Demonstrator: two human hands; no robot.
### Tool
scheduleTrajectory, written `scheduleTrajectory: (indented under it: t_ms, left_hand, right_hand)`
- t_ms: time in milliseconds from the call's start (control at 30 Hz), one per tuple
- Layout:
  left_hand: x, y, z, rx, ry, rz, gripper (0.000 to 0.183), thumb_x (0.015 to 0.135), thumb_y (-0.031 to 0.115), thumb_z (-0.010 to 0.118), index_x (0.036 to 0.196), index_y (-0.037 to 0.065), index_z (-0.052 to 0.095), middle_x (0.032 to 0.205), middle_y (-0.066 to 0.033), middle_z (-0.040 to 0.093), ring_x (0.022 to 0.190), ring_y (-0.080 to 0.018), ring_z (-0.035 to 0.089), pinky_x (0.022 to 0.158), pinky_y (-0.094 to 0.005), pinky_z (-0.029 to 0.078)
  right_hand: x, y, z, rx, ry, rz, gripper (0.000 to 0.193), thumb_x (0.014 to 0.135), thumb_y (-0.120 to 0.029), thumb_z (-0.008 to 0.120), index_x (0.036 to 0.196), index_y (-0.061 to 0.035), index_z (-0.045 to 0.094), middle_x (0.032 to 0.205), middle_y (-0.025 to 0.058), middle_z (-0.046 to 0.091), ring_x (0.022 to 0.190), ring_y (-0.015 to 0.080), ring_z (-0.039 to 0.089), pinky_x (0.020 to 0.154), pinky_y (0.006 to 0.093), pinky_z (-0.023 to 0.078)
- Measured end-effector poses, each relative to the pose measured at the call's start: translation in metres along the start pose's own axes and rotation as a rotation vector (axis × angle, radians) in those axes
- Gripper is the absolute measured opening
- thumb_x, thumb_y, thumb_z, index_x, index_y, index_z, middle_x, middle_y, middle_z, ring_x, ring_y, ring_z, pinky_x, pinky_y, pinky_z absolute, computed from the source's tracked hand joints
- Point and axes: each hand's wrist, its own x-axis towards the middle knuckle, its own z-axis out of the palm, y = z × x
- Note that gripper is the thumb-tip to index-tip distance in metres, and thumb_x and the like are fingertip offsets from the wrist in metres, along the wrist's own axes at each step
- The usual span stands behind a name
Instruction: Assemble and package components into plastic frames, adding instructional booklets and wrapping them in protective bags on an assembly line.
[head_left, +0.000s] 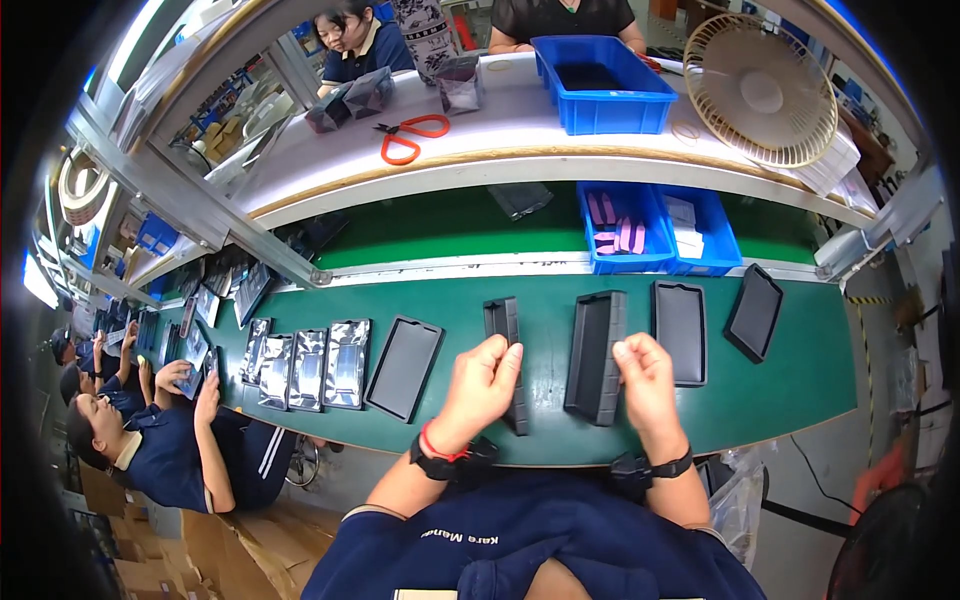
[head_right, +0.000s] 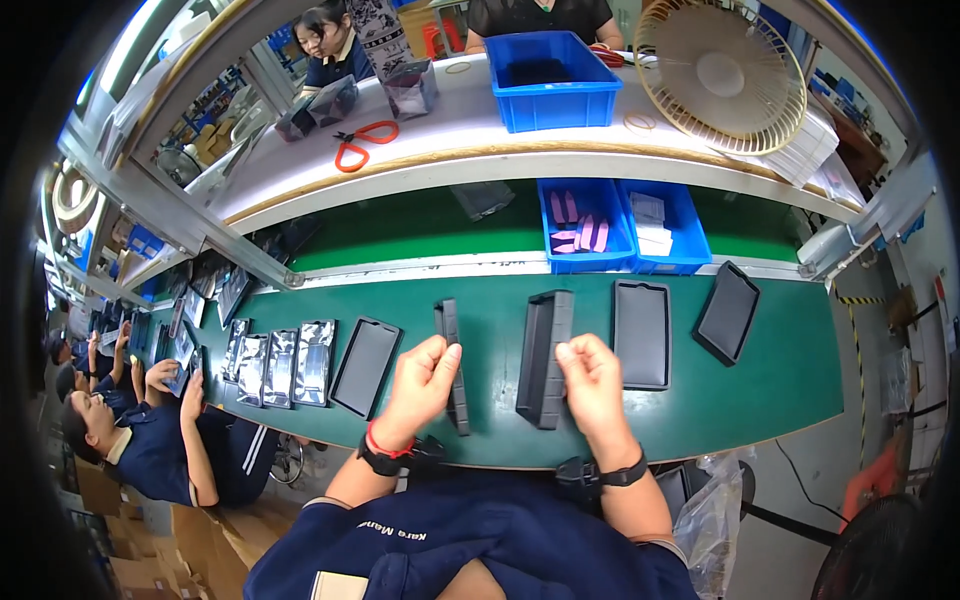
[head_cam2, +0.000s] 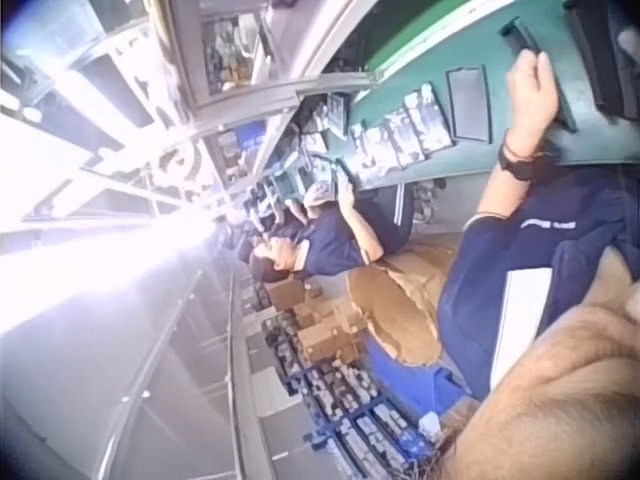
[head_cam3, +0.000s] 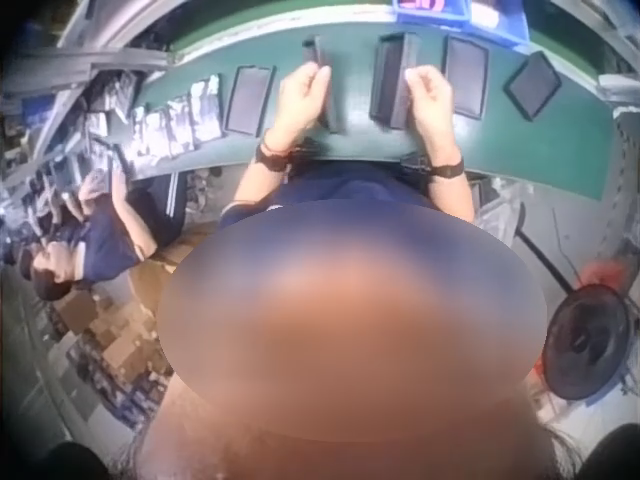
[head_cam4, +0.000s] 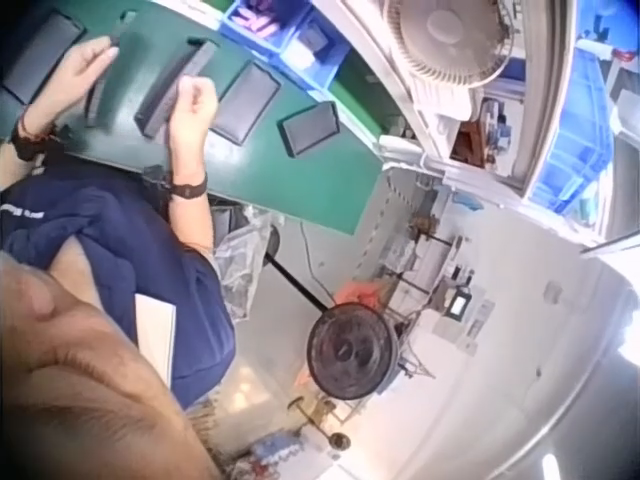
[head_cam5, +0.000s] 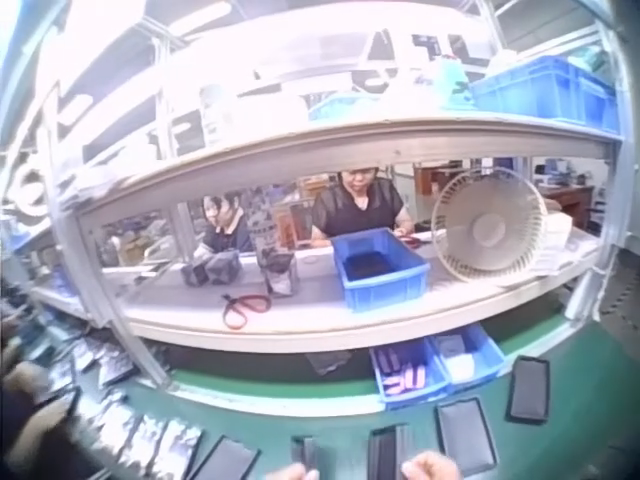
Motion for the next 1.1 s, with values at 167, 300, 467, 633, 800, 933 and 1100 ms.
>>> scheduleTrajectory:
  t_ms: [167, 300, 467, 633, 800, 933, 1100]
  left_hand:
    - [-0.005, -0.026, -0.007, 0.404, -0.213, 0.057, 0.024, 0.084, 0.023, 0.063, 0.075, 0.001, 0.058, 0.062, -0.0127, 0.057, 0.058, -0.0274, 0.058, 0.056, -0.0381, 0.045]
    - [-0.002, 0.000, 0.029, -0.182, -0.289, -0.002, 0.017, 0.088, 0.017, 0.060, 0.083, 0.001, 0.057, 0.068, -0.0013, 0.054, 0.061, -0.0069, 0.050, 0.053, -0.0239, 0.042]
    - [0.001, 0.004, 0.055, -0.382, -0.265, -0.035, 0.022, 0.093, 0.016, 0.054, 0.075, 0.005, 0.048, 0.062, 0.0058, 0.046, 0.056, -0.0019, 0.040, 0.047, -0.0198, 0.033]
    - [0.003, -0.017, 0.045, -0.395, -0.175, -0.088, 0.020, 0.092, 0.016, 0.054, 0.076, 0.005, 0.051, 0.058, 0.0042, 0.047, 0.052, -0.0029, 0.043, 0.046, -0.0206, 0.034]
    - [0.006, -0.017, 0.064, 0.103, -0.439, -0.039, 0.024, 0.091, 0.023, 0.056, 0.080, 0.002, 0.055, 0.062, -0.0015, 0.056, 0.056, -0.0074, 0.051, 0.051, -0.0260, 0.042]
    - [0.007, 0.001, 0.085, -0.331, -0.457, -0.075, 0.031, 0.093, 0.028, 0.053, 0.072, 0.006, 0.051, 0.060, 0.0027, 0.051, 0.055, -0.0042, 0.046, 0.049, -0.0222, 0.038]
    - [0.005, 0.006, 0.096, -0.621, -0.242, -0.249, 0.036, 0.093, 0.021, 0.052, 0.062, 0.007, 0.040, 0.054, 0.0070, 0.036, 0.050, -0.0050, 0.033, 0.042, -0.0278, 0.030]
  right_hand:
    - [0.003, -0.010, -0.004, -0.010, -0.068, 0.095, 0.016, 0.092, -0.016, 0.054, 0.080, -0.0054, 0.054, 0.062, -0.0037, 0.051, 0.050, 0.0034, 0.046, 0.044, 0.0184, 0.038]
    - [-0.002, -0.006, 0.014, -0.090, -0.132, 0.075, 0.014, 0.092, -0.013, 0.054, 0.081, -0.0041, 0.054, 0.060, -0.0031, 0.050, 0.047, 0.0041, 0.045, 0.043, 0.0197, 0.038]
    - [-0.006, -0.004, 0.015, -0.194, -0.120, -0.040, 0.015, 0.092, -0.012, 0.052, 0.080, -0.0046, 0.052, 0.061, -0.0028, 0.050, 0.050, 0.0039, 0.045, 0.044, 0.0209, 0.037]
    - [0.005, 0.007, -0.035, -0.117, 0.107, -0.041, 0.017, 0.093, -0.015, 0.051, 0.079, -0.0056, 0.051, 0.062, -0.0042, 0.047, 0.052, 0.0042, 0.041, 0.049, 0.0199, 0.037]
    - [-0.004, -0.011, -0.031, -0.147, 0.005, 0.106, 0.016, 0.093, -0.014, 0.052, 0.081, -0.0046, 0.053, 0.063, -0.0030, 0.049, 0.050, 0.0046, 0.044, 0.046, 0.0202, 0.039]
    - [-0.009, -0.008, -0.013, -0.393, -0.097, -0.051, 0.014, 0.093, -0.011, 0.049, 0.083, -0.0021, 0.052, 0.067, 0.0009, 0.053, 0.059, 0.0101, 0.049, 0.055, 0.0266, 0.042]
    - [-0.005, 0.011, -0.032, -0.221, 0.124, 0.027, 0.020, 0.096, -0.018, 0.045, 0.079, -0.0065, 0.046, 0.068, -0.0041, 0.037, 0.067, 0.0052, 0.033, 0.058, 0.0220, 0.033]
